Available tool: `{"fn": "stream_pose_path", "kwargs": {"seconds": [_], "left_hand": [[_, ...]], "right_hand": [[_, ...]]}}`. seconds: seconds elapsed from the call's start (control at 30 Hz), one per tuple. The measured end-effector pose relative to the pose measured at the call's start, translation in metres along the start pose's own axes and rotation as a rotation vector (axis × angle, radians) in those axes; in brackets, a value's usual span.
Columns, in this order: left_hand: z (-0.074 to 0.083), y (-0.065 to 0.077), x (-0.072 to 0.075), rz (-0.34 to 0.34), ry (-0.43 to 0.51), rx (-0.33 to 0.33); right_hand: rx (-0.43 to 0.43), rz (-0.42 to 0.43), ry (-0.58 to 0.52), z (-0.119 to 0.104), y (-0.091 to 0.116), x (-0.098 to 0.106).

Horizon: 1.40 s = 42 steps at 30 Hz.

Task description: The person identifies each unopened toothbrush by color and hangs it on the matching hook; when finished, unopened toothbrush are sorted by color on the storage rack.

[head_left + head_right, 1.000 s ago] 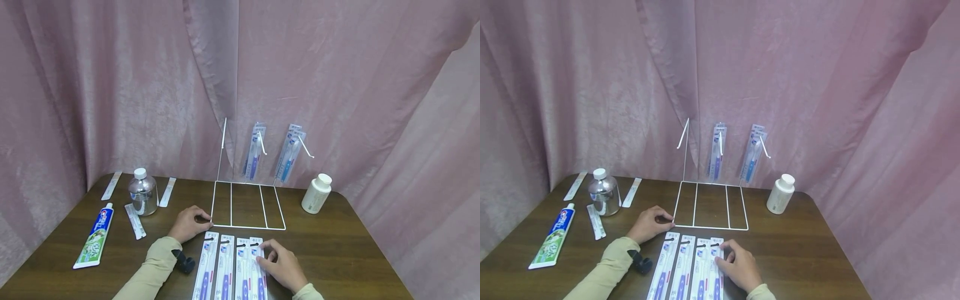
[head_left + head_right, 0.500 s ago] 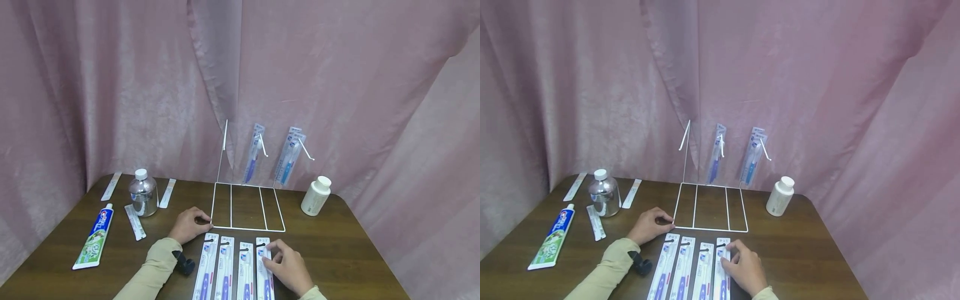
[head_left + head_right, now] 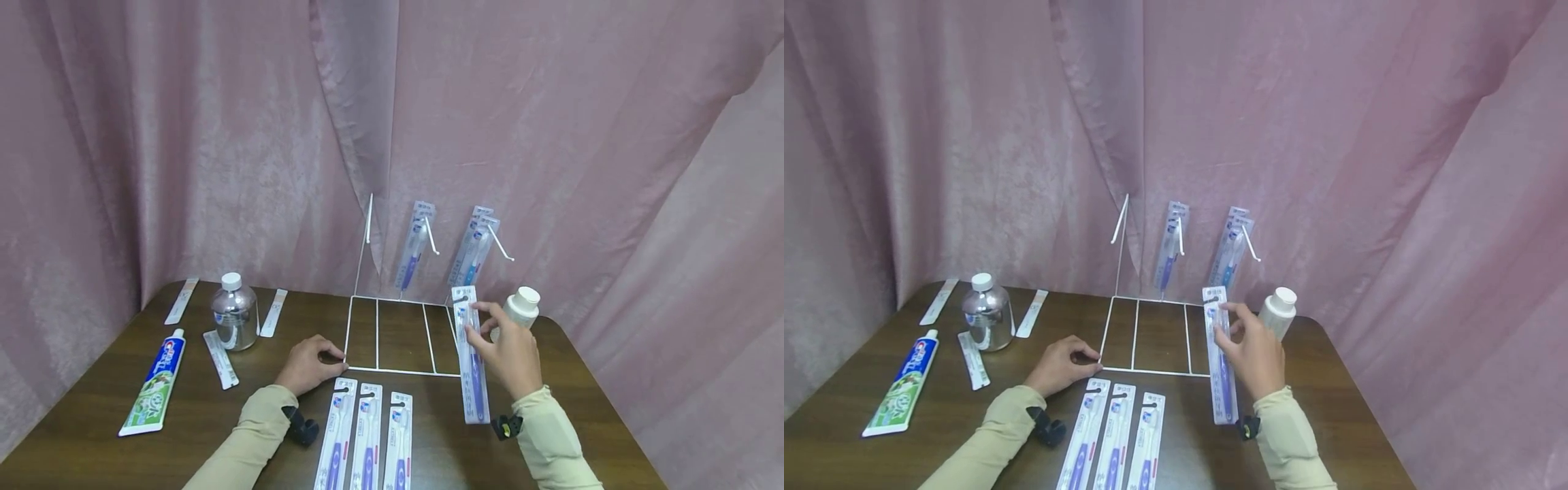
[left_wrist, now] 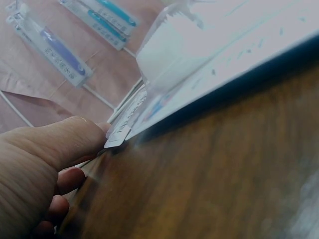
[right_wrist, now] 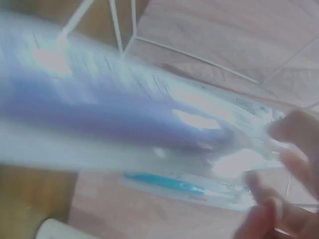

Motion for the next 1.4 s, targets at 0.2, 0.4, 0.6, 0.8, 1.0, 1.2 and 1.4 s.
{"fn": "stream_pose_path", "kwargs": {"seconds": [0.2, 0.4, 0.6, 0.8, 1.0, 1.2, 1.4], "left_hand": [[0.0, 0.0, -0.002, 0.001, 0.007, -0.004], [-0.001, 0.001, -0.001, 0.01, -0.002, -0.004], [-0.004, 0.001, 0.0, 0.016, 0.004, -0.002], [-0.006, 0.001, -0.003, 0.027, 0.003, -0.019], [-0.002, 0.0, -0.001, 0.013, 0.02, -0.019], [0.0, 0.0, -0.001, 0.011, 0.019, -0.007], [-0.004, 0.001, -0.003, 0.007, 0.02, 0.011]], "right_hand": [[0.102, 0.188, -0.104, -0.007, -0.051, -0.007], [0.156, 0.224, -0.156, -0.021, -0.078, -0.02], [0.179, 0.213, -0.234, -0.029, -0.084, -0.04], [0.138, 0.192, -0.256, -0.035, -0.089, -0.059], [0.037, 0.182, -0.272, -0.035, -0.102, -0.073], [0.012, 0.184, -0.303, -0.035, -0.116, -0.084], [-0.021, 0.191, -0.311, -0.034, -0.116, -0.09]]}}
Point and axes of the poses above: each hand's wrist, its own y-axis away from the middle knuckle, its own x-axis out of the back of the hand, z = x × y, the point moved 1 cm from there along -y, towards the middle knuckle, and after that the axes turned 1 degree about -y, right-handed, at the moved point
